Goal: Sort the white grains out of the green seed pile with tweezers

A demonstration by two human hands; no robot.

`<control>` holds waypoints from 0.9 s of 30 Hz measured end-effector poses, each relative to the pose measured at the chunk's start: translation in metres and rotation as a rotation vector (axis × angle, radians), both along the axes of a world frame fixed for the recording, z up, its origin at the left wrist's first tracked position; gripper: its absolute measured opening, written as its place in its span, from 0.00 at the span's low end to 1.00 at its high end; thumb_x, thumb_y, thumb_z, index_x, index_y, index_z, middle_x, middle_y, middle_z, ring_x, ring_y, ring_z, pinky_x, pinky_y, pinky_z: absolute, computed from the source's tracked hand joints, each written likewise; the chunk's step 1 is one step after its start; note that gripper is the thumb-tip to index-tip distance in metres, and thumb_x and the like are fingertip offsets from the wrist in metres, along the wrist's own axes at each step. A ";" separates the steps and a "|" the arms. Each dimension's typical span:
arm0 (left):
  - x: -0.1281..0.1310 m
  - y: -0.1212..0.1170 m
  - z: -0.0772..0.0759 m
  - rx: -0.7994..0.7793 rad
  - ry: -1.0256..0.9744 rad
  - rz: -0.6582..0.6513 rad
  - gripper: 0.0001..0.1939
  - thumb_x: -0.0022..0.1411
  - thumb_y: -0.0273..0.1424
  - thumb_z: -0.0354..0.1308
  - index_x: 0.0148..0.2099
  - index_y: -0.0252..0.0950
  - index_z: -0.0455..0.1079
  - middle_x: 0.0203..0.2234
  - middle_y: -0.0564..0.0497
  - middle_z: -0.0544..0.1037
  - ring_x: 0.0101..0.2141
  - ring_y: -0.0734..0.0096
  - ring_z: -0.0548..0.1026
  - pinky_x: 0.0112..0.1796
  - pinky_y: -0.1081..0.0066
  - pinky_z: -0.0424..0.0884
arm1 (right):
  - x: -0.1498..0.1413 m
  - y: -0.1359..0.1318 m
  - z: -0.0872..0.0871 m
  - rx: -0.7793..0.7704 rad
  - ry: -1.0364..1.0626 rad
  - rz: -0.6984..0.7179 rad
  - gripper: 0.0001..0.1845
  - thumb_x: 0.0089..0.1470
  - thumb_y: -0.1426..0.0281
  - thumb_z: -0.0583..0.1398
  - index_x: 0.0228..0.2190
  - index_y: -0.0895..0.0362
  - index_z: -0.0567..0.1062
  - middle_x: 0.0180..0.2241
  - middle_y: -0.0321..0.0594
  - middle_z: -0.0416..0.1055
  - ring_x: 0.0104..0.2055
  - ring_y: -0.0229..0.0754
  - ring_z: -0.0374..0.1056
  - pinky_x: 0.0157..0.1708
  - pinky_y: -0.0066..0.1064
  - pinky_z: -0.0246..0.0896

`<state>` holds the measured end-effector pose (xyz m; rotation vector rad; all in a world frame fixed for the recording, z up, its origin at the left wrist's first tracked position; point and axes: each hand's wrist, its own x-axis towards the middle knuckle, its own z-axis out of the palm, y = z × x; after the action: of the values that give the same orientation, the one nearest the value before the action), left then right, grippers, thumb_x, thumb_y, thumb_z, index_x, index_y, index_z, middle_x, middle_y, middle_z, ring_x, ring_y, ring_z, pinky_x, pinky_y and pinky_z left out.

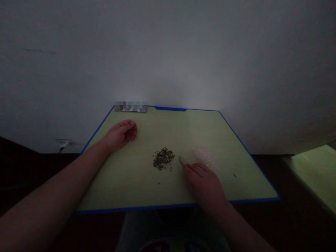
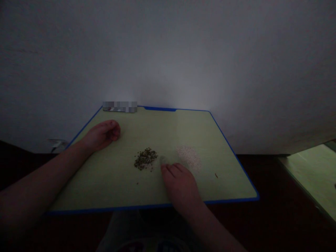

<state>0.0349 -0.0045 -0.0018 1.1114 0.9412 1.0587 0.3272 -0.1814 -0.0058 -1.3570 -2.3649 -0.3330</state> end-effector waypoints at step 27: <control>-0.001 -0.001 0.001 -0.001 -0.017 -0.015 0.08 0.54 0.33 0.60 0.28 0.36 0.65 0.17 0.55 0.70 0.17 0.78 0.66 0.17 0.77 0.59 | -0.004 0.019 0.009 -0.038 -0.032 -0.198 0.18 0.55 0.80 0.56 0.46 0.63 0.77 0.35 0.49 0.78 0.36 0.48 0.73 0.37 0.36 0.69</control>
<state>0.0342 -0.0053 -0.0006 1.1054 0.9190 1.0540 0.3229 -0.1621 0.0035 -1.6199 -2.2779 -0.3693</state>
